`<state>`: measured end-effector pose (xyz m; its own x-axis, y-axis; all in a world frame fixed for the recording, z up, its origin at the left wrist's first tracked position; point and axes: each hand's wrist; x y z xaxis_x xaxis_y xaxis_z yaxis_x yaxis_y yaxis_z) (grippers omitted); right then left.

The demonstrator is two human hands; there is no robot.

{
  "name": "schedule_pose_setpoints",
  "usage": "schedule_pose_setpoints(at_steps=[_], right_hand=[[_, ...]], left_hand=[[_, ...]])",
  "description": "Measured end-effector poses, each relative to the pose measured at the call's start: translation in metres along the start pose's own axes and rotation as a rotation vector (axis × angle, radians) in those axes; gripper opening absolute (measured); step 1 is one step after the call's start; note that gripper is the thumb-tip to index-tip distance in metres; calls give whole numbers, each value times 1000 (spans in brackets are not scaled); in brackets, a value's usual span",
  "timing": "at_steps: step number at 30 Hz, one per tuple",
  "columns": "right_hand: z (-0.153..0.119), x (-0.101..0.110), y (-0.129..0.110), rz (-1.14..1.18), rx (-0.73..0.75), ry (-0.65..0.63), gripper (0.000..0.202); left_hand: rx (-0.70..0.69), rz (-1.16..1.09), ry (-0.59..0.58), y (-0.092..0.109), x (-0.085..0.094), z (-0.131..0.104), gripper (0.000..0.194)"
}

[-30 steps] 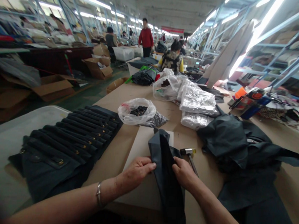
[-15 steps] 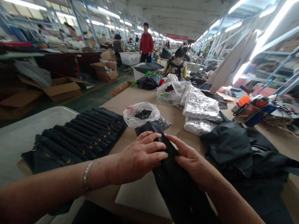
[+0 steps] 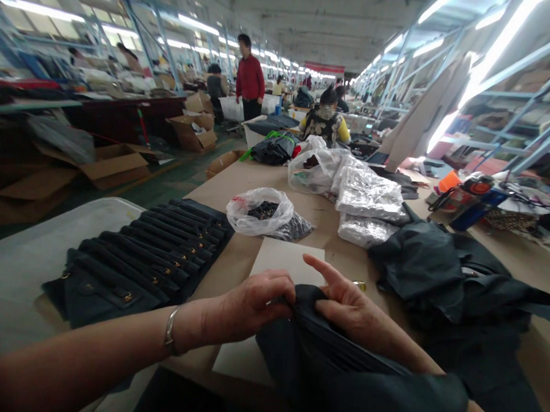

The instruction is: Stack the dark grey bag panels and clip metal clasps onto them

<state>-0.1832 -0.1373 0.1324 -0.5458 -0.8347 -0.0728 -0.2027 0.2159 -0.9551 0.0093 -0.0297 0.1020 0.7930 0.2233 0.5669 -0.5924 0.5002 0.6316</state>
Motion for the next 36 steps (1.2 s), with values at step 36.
schedule_pose_setpoints(at_steps=[36], right_hand=[[-46, 16, 4, -1254, 971, 482, 26]], left_hand=[[-51, 718, -160, 89, 100, 1, 27]])
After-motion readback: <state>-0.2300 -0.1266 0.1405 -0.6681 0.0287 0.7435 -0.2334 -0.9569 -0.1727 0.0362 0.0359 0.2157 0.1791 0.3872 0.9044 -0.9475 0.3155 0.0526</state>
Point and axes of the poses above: each hand's wrist, its own z-axis towards the middle knuckle, its own x-axis out of the back of the hand, y = z × x, and after that the axes turned 10 degrees about y, right-handed
